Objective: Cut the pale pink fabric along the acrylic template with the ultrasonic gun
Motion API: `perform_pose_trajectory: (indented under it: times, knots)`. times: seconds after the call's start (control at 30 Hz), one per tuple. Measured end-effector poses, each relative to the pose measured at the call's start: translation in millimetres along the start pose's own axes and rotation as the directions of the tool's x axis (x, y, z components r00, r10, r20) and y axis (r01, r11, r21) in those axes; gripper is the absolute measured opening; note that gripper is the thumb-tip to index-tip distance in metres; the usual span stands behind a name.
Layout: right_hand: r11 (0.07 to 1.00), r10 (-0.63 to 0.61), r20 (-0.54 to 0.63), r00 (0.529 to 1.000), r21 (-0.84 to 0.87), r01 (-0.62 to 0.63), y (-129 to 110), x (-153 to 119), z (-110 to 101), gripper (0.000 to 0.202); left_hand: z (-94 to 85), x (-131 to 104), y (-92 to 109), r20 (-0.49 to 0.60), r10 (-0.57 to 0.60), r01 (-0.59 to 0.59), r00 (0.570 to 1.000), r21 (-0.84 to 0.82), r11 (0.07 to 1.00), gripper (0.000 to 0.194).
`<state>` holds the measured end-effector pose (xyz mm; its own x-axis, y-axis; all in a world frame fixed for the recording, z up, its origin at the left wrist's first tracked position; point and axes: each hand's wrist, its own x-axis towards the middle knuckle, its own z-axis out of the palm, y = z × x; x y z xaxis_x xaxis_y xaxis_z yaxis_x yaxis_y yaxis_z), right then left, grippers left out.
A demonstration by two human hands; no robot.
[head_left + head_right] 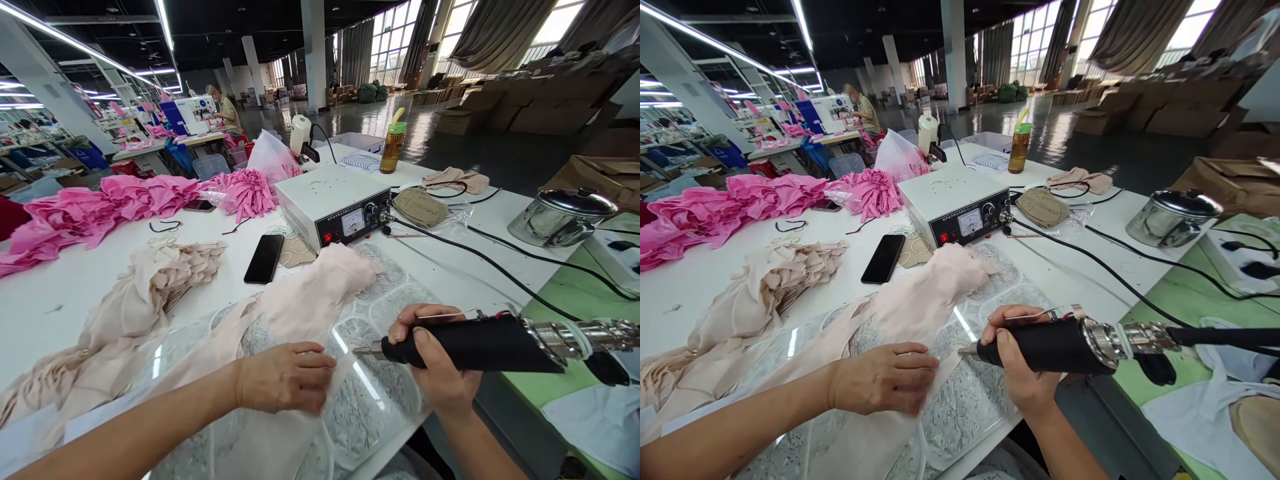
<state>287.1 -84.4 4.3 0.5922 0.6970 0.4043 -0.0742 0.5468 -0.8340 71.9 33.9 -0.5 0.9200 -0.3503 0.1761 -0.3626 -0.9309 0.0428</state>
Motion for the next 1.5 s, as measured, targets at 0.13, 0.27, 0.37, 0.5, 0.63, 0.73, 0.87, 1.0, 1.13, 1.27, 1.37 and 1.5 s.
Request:
perform_pose_trajectory:
  times: [0.13, 0.27, 0.37, 0.5, 0.63, 0.73, 0.87, 1.0, 1.13, 1.27, 1.37, 1.5]
  knots:
    - [1.0, 0.002, -0.004, 1.0, 0.006, -0.002, 0, 0, 2, 0.005, 0.1, 1, -3, 0.027, 0.01, -0.01, 1.0, 0.0, 1.0, 0.028]
    - [1.0, 0.013, -0.008, 1.0, 0.007, -0.013, 1, 1, 2, 0.005, -1.6, 3, -5, 0.042, 0.017, -0.016, 0.999, -0.023, 1.0, 0.032]
    - [1.0, 0.024, -0.007, 1.0, 0.006, -0.024, 1, 1, 1, 0.006, -3.7, 4, -6, 0.033, 0.013, -0.011, 0.999, -0.056, 0.998, 0.029]
    - [0.999, 0.036, -0.025, 0.999, 0.006, -0.036, 0, 2, 1, 0.006, -0.7, 4, -10, 0.039, -0.011, 0.015, 0.999, -0.109, 0.994, 0.028]
    - [0.999, 0.05, -0.048, 0.998, 0.005, -0.049, 0, 2, 2, 0.006, 7.8, 2, -14, 0.089, -0.039, 0.054, 0.995, -0.176, 0.983, 0.025]
    - [0.998, 0.06, -0.052, 0.997, -0.001, -0.06, 0, 2, 2, 0.007, 12.1, 0, -15, 0.097, -0.056, 0.076, 0.994, -0.215, 0.974, 0.02]
    - [0.997, 0.071, -0.048, 0.996, -0.011, -0.072, 0, 4, 4, 0.008, 15.4, -3, -15, 0.098, -0.083, 0.106, 0.992, -0.258, 0.96, 0.018]
    - [0.997, 0.073, -0.07, 0.995, -0.018, -0.074, 1, 5, 6, 0.008, 20.1, -5, -16, 0.099, -0.074, 0.099, 0.992, -0.279, 0.955, 0.018]
    - [0.997, 0.072, -0.095, 0.993, -0.014, -0.074, 0, 4, 7, 0.007, 24.2, -5, -17, 0.092, -0.098, 0.123, 0.991, -0.327, 0.937, 0.016]
    - [0.997, 0.071, -0.132, 0.989, 0.025, -0.069, -7, -1, 6, 0.008, 25.2, -5, -16, 0.109, -0.141, 0.174, 0.984, -0.41, 0.896, 0.016]
    - [0.993, 0.105, -0.114, 0.988, 0.059, -0.099, -15, -9, 6, 0.011, 24.8, -4, -16, 0.111, -0.158, 0.191, 0.981, -0.452, 0.871, 0.018]
    - [0.992, 0.123, -0.011, 0.992, 0.04, -0.122, -20, -20, 10, 0.009, 24.2, -5, -16, 0.074, -0.14, 0.158, 0.987, -0.444, 0.882, 0.025]
